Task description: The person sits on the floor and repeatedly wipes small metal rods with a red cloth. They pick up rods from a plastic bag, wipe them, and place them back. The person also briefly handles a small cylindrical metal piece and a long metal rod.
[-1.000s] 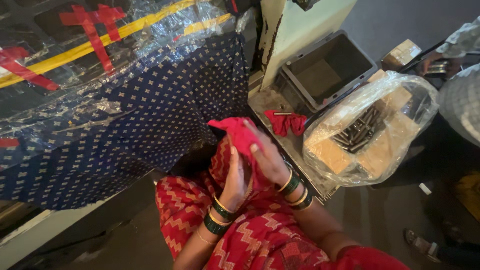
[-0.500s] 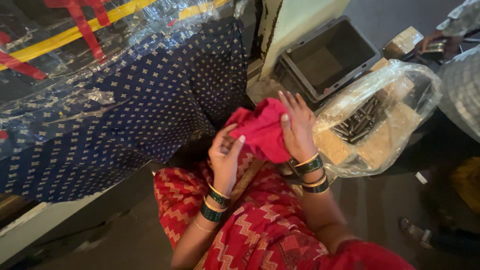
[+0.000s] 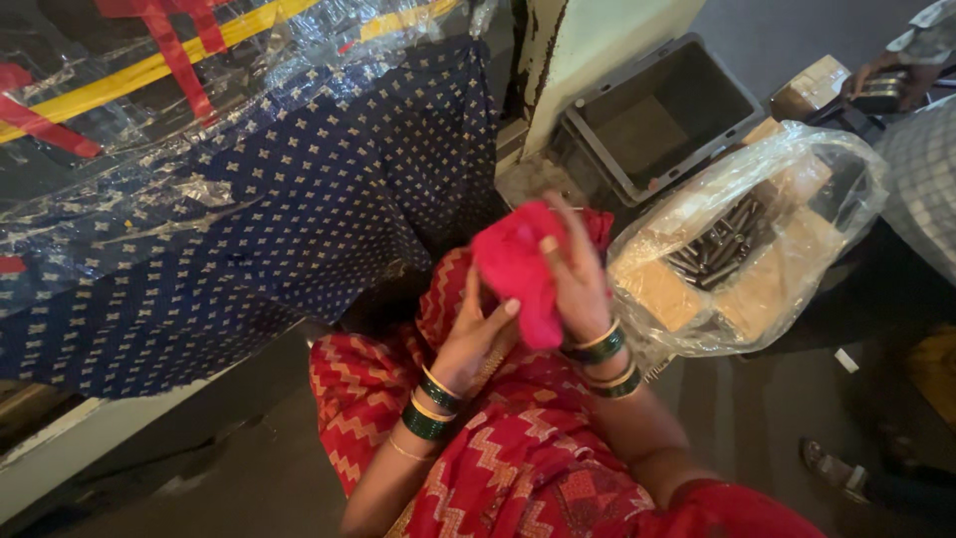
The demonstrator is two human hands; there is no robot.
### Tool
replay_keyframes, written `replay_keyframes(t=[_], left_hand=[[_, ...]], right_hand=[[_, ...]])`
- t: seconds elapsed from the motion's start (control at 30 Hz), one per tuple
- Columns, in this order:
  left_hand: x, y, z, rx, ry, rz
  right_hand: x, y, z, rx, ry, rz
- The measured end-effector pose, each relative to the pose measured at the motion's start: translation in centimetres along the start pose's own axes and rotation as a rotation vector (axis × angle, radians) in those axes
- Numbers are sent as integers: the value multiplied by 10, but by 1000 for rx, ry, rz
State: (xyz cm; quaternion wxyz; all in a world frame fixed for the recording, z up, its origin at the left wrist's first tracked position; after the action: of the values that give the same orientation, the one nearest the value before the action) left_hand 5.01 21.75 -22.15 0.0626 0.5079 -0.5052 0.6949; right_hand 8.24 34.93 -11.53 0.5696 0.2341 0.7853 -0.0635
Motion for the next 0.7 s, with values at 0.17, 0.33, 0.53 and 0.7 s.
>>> replay_keyframes(t=[0.17,0.33,0.53,0.7], left_hand=[[27,-10,13,-82,-150,263],[53,21,26,80,-279,280],[36,62,21,290,-363,188],[29,62,21,371,-304,92]], right_hand=[[33,-78,42,-291,-335,-1016],[72,-126,91,-415,-446,-1541],[149,-140,116,-374,-519,-1012],[155,-124,128,-476,-133,-112]])
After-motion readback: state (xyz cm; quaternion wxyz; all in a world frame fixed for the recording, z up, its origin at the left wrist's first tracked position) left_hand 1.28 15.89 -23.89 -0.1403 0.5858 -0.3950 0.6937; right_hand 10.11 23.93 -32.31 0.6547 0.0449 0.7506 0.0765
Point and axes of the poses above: each hand's wrist, its own z-axis away from the middle knuckle, its own y-axis out of the back of the hand, x = y × z, the point moved 7 cm from there along -z, towards the middle knuckle, and after that the axes turned 5 degrees about -x, right-handed, at the moved point
